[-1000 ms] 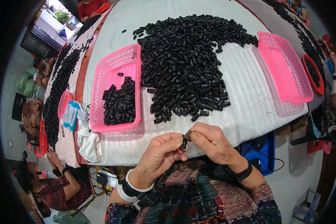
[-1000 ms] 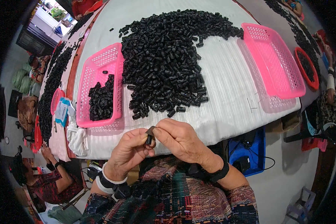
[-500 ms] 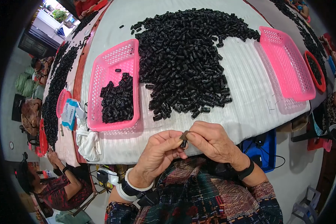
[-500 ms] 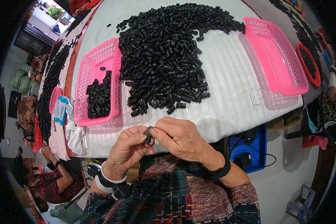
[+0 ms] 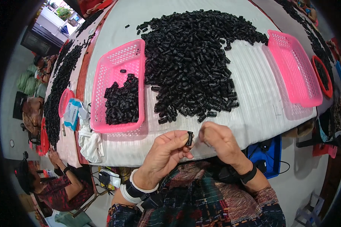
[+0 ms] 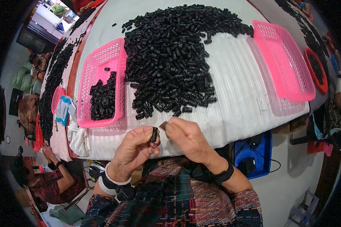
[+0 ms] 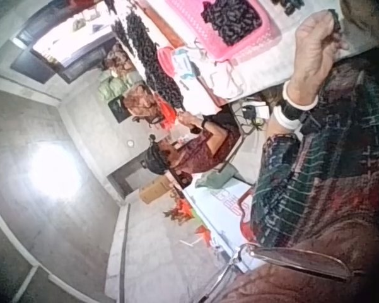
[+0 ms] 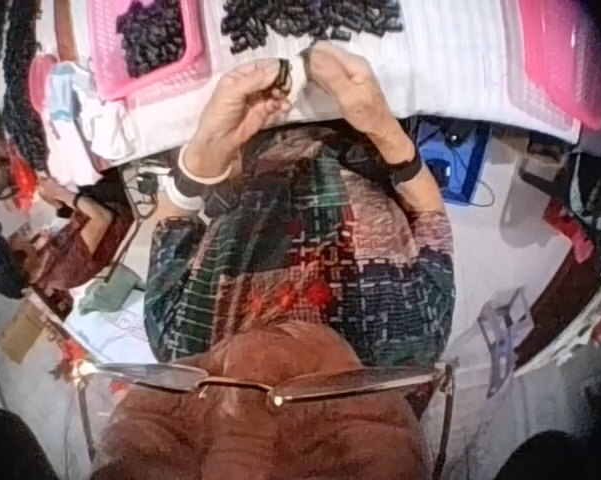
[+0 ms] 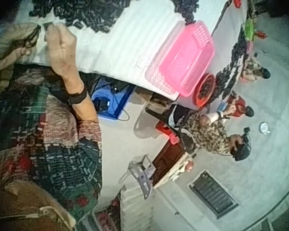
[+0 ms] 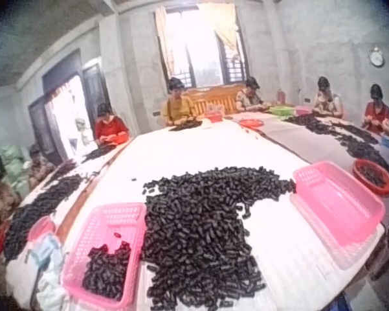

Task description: Assembling or sorting small black plastic shoe components at a workshop table.

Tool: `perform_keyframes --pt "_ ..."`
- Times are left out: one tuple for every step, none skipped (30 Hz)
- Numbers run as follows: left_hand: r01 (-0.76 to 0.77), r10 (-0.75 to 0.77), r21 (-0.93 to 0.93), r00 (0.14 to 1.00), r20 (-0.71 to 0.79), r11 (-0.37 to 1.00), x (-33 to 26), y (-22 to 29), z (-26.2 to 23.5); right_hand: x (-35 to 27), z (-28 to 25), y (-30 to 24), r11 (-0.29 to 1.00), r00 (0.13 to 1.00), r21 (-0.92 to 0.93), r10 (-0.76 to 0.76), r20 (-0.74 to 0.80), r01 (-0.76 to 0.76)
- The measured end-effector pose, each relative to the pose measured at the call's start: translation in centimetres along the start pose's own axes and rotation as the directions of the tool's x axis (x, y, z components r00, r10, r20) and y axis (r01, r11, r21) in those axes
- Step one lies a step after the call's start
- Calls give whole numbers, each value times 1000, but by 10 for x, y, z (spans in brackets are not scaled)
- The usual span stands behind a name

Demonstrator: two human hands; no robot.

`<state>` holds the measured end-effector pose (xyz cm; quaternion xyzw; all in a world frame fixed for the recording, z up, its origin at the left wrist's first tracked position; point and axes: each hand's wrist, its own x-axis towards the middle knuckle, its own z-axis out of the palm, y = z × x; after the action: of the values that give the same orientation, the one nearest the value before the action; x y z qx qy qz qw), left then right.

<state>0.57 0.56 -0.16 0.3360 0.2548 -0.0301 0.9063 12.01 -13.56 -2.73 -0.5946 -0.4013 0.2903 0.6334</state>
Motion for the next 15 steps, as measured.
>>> perform_keyframes --pt "-6 6 1 1000 0 1000 -1 1 1 0 -4 -2 998 999 69 -5 -45 8" --pt "-2 2 -9 1000 -10 1000 -2 1 1 1 -6 -4 990 996 137 -7 -89 19" --pt "7 -8 -20 1000 -15 1000 -3 1 1 2 -5 -8 991 996 135 -8 -93 21" --pt "9 -9 -18 1000 -12 1000 -3 2 2 3 -3 -14 993 998 120 -7 -60 14" --pt "27 -27 -2 1000 1 1000 -4 4 3 4 -1 -16 994 1000 105 -5 -27 8" --pt "47 -47 14 999 13 999 -5 4 5 3 -1 -18 990 1000 139 29 10 -30" --pt "50 -50 14 999 14 999 -6 4 5 3 -2 -18 990 1000 138 30 8 -31" --pt "64 -65 45 998 24 997 -6 4 5 3 -3 -18 987 997 149 45 59 -53" --pt "78 -81 77 996 31 994 -6 4 4 3 -3 -18 984 992 161 58 111 -75" --pt "81 -84 78 996 30 994 -7 3 4 4 -5 -18 984 992 162 59 108 -77" --pt "86 -90 98 995 45 991 -7 3 4 4 -8 -19 974 985 189 95 145 -122" --pt "90 -97 119 993 61 989 -8 3 4 4 -9 -19 962 975 214 128 182 -166" --pt "93 -101 120 993 61 988 -8 2 4 3 -9 -17 962 975 216 130 178 -167" --pt "102 -110 116 992 59 988 -8 2 4 3 -7 -14 967 982 218 101 160 -135" --pt "110 -117 112 992 57 988 -8 2 4 3 -7 -12 970 987 219 70 143 -101"
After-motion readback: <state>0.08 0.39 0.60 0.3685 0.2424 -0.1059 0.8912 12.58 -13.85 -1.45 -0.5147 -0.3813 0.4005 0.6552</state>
